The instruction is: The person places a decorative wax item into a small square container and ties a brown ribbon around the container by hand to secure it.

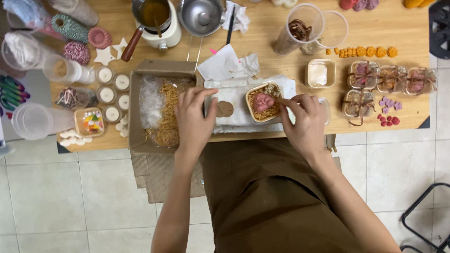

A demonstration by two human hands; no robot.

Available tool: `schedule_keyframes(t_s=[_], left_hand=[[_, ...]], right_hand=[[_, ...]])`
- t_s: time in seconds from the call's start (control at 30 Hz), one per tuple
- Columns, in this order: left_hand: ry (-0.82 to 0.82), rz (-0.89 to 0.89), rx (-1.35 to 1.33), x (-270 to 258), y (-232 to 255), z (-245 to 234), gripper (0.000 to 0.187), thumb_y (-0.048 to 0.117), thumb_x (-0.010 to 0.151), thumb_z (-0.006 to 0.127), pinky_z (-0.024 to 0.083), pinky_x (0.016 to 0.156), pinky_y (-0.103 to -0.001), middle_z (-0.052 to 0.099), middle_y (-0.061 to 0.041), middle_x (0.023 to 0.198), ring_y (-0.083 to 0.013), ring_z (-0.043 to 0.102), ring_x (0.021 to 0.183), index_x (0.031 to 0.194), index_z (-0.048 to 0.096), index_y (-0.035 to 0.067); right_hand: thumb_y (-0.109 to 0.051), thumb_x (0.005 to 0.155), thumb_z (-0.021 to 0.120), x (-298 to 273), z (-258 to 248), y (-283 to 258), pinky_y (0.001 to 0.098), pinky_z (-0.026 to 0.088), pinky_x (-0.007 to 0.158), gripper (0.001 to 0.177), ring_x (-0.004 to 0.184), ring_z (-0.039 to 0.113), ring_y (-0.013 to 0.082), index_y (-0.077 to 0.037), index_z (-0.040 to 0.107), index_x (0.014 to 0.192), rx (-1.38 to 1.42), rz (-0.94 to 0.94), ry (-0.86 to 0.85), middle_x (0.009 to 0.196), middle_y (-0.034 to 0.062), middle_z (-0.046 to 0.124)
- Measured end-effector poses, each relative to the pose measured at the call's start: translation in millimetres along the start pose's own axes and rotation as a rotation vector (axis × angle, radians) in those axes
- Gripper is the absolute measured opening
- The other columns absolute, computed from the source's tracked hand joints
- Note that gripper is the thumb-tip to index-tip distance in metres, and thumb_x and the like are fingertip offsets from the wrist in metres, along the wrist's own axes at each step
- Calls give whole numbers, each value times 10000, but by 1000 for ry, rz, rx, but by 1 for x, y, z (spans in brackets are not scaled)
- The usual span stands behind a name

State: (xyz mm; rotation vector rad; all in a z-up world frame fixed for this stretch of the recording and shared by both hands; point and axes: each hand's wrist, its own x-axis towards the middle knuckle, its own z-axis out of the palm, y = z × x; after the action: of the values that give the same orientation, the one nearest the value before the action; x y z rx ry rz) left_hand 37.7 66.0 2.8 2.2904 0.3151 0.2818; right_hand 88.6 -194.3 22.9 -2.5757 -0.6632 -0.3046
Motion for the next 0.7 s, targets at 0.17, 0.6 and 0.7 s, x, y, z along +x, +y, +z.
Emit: schedule_keyframes(t_s=[0.17, 0.6, 0.7], left_hand=[[98, -88, 118, -28, -21, -18, 259, 231, 956, 706, 363, 1056, -471, 644, -78, 1174, -306, 546, 1194, 1189, 695, 117], [41, 116, 273, -36, -24, 23, 601, 353, 780, 821, 375, 939, -440, 670, -127, 1154, -286, 566, 1115, 1267, 651, 45], [19, 108, 333, -30, -27, 37, 547, 343, 802, 830, 375, 916, -432, 679, -97, 1121, -264, 578, 1083, 1237, 678, 49]], right_hand=[[-77, 954, 787, 6, -2, 0, 423, 437, 830, 193, 955, 553, 279, -85, 714, 1132, 58, -45, 67, 1025, 87, 596], [-116, 906, 810, 33, 4, -41, 401, 384, 870, 230, 986, 512, 259, -112, 753, 1129, 94, -223, -53, 1107, 67, 591], [-133, 923, 825, 31, -1, -38, 398, 381, 880, 193, 1007, 517, 253, -122, 754, 1103, 82, -222, 5, 1114, 67, 594]])
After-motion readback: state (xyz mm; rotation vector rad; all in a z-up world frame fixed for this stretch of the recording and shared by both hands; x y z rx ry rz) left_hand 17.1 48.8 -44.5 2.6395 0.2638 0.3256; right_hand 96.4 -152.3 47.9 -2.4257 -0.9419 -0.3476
